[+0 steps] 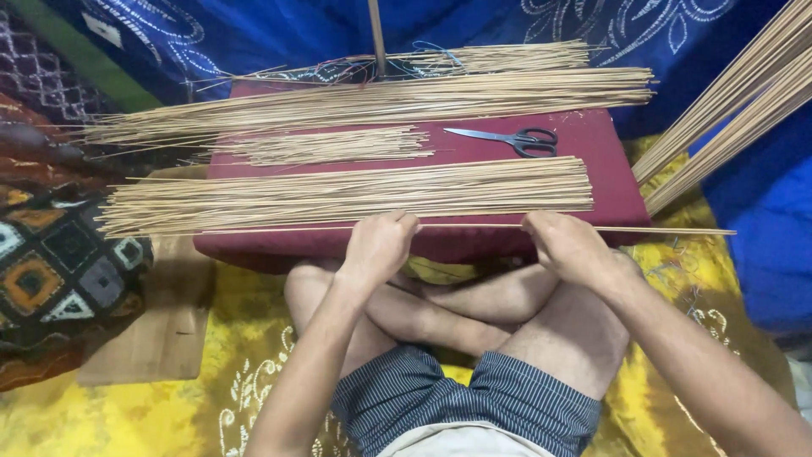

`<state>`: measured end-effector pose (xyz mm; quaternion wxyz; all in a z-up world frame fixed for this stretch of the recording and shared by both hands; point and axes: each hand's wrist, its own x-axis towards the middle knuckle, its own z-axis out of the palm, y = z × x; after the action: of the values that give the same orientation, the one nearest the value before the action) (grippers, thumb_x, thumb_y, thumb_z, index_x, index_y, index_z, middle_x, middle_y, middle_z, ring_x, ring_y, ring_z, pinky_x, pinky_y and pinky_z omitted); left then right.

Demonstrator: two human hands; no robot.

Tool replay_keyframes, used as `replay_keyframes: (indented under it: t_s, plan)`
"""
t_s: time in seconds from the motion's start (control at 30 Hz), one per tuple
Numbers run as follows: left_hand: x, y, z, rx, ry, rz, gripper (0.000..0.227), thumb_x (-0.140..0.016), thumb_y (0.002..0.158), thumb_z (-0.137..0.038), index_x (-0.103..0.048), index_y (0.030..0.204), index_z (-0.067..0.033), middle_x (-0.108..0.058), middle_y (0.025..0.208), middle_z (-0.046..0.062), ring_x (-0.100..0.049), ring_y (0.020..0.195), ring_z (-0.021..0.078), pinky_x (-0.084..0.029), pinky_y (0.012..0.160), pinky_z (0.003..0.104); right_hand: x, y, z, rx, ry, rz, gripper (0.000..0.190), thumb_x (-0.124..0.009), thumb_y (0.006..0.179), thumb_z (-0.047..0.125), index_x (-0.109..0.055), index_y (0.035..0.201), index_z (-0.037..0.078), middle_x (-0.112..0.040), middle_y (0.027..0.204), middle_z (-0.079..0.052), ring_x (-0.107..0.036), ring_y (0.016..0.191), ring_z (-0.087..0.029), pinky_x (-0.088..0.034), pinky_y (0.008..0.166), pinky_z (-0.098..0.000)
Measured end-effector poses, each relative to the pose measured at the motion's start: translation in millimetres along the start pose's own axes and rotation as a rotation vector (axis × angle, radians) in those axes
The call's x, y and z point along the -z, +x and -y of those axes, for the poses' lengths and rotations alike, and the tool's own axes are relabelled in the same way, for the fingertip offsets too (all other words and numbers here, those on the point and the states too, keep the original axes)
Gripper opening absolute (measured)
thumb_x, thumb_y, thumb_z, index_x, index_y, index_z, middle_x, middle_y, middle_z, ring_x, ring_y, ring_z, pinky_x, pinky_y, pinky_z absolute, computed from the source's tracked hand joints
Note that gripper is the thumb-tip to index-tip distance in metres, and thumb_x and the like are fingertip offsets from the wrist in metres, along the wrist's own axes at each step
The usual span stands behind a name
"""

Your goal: The person sorts thin wooden sticks on a red surface, organizing them into separate bundles. They then pick up individual sticks and use scissors to trim them to size before returning them to the pile.

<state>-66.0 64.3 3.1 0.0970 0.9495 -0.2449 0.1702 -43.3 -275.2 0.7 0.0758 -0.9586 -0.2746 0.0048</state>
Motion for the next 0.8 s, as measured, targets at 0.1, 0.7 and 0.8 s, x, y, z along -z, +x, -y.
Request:
replay_keyframes:
  t_s: [0.1, 0.7, 0.8]
  plan:
    - [-1.5, 1.8, -1.5, -0.013, 0.028, -0.045, 0.003, -0.064, 0.091, -0.018, -0.065, 0.087, -0.0174, -0.062, 0.073, 0.001, -0.071, 0.067, 0.0278, -0.057, 0.059, 0.038, 19.0, -1.0, 30.5, -0.047, 0.080, 0.074, 0.017, -0.046, 0.098, 0.023, -0.057, 0.106, 0.013, -0.069, 0.096, -0.015, -0.072, 0.097, -0.039, -0.059, 0.079, -0.0535]
    - [-6.8, -0.8, 9.7, -0.015, 0.067, -0.082, 0.007, -0.063, 0.093, -0.021, -0.068, 0.094, -0.0165, -0.064, 0.080, 0.001, -0.071, 0.080, 0.0254, -0.054, 0.070, 0.038, 7.1, 6.5, 38.5, -0.126, 0.009, 0.091, 0.019, -0.044, 0.100, 0.024, -0.058, 0.111, 0.017, -0.071, 0.098, -0.009, -0.075, 0.090, -0.042, -0.060, 0.075, -0.0568]
    - [-17.6, -0.7, 14.9, 0.000, 0.068, -0.088, 0.005, -0.063, 0.091, -0.019, -0.068, 0.093, -0.0178, -0.064, 0.079, 0.000, -0.071, 0.078, 0.0251, -0.054, 0.068, 0.038, -1.4, 14.1, 43.7, -0.131, 0.069, 0.128, 0.023, -0.045, 0.100, 0.030, -0.060, 0.110, 0.016, -0.073, 0.099, -0.010, -0.075, 0.093, -0.042, -0.060, 0.076, -0.0570]
